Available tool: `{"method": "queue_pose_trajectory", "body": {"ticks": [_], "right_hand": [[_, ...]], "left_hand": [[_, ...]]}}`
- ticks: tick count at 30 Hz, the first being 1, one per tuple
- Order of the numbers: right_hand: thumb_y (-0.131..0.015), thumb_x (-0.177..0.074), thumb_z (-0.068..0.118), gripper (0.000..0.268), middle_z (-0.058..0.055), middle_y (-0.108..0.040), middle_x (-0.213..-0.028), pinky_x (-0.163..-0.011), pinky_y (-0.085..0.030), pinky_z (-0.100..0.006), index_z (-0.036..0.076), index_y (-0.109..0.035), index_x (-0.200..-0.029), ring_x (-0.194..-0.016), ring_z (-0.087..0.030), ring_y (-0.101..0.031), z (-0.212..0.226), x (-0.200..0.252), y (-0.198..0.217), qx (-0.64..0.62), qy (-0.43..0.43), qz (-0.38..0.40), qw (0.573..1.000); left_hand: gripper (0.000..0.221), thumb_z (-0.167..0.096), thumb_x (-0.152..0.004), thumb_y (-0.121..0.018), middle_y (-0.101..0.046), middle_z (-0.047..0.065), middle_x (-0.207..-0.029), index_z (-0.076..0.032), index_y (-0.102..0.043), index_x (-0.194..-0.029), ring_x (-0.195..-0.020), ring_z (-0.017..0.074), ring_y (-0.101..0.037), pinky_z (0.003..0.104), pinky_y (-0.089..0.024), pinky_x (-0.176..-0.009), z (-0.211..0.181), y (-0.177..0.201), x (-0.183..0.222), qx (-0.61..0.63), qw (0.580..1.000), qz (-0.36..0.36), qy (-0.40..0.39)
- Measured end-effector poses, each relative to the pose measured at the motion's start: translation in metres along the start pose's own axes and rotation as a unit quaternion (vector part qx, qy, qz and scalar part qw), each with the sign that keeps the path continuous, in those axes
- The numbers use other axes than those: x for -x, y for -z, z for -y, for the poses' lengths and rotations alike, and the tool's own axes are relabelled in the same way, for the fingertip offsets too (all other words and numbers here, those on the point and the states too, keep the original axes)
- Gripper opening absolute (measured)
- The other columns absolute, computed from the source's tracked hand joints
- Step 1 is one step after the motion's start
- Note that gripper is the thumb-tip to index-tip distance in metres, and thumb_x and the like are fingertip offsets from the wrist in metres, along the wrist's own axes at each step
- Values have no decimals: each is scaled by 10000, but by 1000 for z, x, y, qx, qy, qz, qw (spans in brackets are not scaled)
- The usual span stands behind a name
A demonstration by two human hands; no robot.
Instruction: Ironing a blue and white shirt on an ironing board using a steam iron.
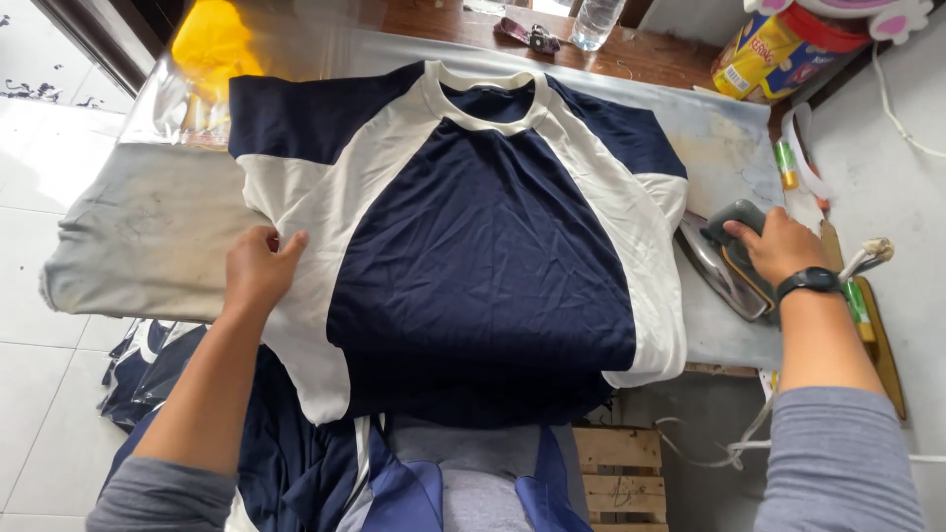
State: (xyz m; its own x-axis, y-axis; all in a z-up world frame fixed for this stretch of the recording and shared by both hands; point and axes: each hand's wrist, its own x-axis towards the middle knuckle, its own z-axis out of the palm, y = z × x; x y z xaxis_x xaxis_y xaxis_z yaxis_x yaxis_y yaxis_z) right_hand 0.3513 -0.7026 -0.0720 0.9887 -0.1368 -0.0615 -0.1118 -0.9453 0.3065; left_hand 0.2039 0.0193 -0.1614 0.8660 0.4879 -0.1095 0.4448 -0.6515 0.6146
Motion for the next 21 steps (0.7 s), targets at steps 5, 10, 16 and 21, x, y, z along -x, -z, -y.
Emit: {"method": "queue_pose_trajectory", "body": {"ticks": [5,10,16,21], "right_hand": [[-558,-1182,724,775,-338,-714,-1056,-700,-518,-647,-51,-587,-1177,-924,-570,-669,-28,-32,-17,-157,-194,-152,956],[-641,-1145,696,663,-221,-749,-926,-568,-520,-556,34,-623,-1098,-759,-480,-705,37,49,70,-95,-28,-243,965],[-603,-813,825,673,-51,-599,-651,-623,-556,-329,152,-573,-800,-652,-245,-680,164,133,60,-37,280,-321,904],[-506,-920,853,692,2,-580,-626,-523,-547,-325,172,-575,-821,-562,-207,-663,177,55,37,30,221,-352,909]], "left_hand": [[316,-354,-1015,-634,-657,89,-833,-64,-650,-890,-802,311,-616,457,-446,-740,16,-14,-28,76,994,-53,54],[220,-281,-1030,-639,-655,88,-923,-64,-649,-997,-872,298,-608,449,-456,-778,-5,1,-22,108,989,-25,103],[454,-386,-1001,-818,-719,223,-1005,15,-661,-1142,-925,416,-713,509,-552,-792,23,-15,-37,123,989,-76,-30],[321,-271,-1109,-778,-656,157,-903,-7,-603,-1060,-818,278,-712,371,-537,-668,79,-37,-61,220,968,-97,-73]]}}
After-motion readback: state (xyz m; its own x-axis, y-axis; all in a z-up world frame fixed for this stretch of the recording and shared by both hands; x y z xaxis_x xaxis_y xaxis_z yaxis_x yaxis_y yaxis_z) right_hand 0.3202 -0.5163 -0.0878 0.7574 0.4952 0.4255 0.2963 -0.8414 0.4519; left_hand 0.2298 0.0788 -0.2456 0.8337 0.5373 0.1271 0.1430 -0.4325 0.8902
